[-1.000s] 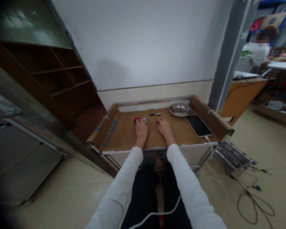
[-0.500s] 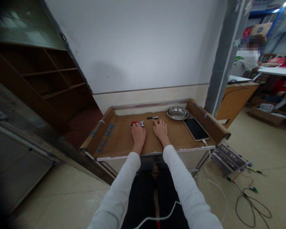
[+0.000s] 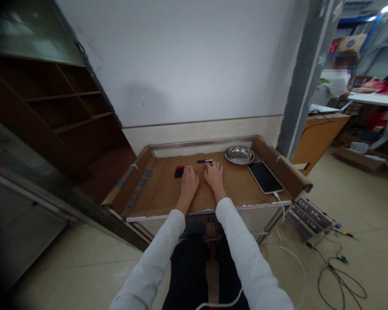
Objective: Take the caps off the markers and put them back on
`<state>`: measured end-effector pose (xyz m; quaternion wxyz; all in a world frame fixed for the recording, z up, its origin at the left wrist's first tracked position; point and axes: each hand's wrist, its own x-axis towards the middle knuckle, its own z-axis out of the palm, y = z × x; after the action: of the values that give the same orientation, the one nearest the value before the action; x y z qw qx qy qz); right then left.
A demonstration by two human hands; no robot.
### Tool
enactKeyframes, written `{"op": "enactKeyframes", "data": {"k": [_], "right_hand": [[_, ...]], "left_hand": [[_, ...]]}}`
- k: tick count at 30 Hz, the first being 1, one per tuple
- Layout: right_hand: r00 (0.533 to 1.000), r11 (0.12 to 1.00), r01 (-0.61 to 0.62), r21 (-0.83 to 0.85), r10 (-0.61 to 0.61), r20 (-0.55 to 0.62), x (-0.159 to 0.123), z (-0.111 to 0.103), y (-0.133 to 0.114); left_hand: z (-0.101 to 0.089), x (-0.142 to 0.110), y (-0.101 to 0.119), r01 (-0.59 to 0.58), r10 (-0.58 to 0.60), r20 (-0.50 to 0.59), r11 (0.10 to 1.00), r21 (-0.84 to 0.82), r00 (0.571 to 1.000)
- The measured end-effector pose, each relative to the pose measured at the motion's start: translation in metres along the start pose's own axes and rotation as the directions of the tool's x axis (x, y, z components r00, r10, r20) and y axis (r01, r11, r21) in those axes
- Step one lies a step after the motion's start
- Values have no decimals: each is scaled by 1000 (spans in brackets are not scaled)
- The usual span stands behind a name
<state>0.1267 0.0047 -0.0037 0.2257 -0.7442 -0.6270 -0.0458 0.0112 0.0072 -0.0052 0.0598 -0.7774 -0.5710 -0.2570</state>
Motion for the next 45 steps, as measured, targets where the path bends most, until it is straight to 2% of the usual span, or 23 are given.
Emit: {"op": "enactKeyframes", "data": {"k": [2,4,11,16,22,27,30,36,41,45], "right_hand": [[999,1000,-31,2,31,-19,1,1,1],[997,998,-65,-3,65,-35,2,4,2],[991,993,-114,-23,112,-73,1,11,4],[991,992,-116,-39,113,-66,-3,5,2],[996,998,-41,-40,38,-75,-5,7,3],[997,997,-52,-61,48,-55,-3,9,4],[996,995,-60,-80,54,-67,-2,6,4],[995,996,-56,-71,50,-84,-1,7,7],[994,996,-66,-59,60,-95,-1,9,10],[994,995,-76,-58,71,-86,-2,7,10]], "left_hand": [[2,2,3,-148,151,53,988,-50,987],[4,5,6,-207,213,78,975,-74,974],[10,9,9,-108,107,62,994,3,992],[6,8,9,-110,108,88,994,18,990],[5,6,8,-142,136,102,988,59,985],[9,9,11,-201,188,112,972,121,976],[16,15,14,-186,173,102,973,138,980],[27,28,13,-165,164,76,986,19,984],[30,29,9,-180,187,68,979,-97,980],[33,29,7,-186,194,56,974,-126,979]]}}
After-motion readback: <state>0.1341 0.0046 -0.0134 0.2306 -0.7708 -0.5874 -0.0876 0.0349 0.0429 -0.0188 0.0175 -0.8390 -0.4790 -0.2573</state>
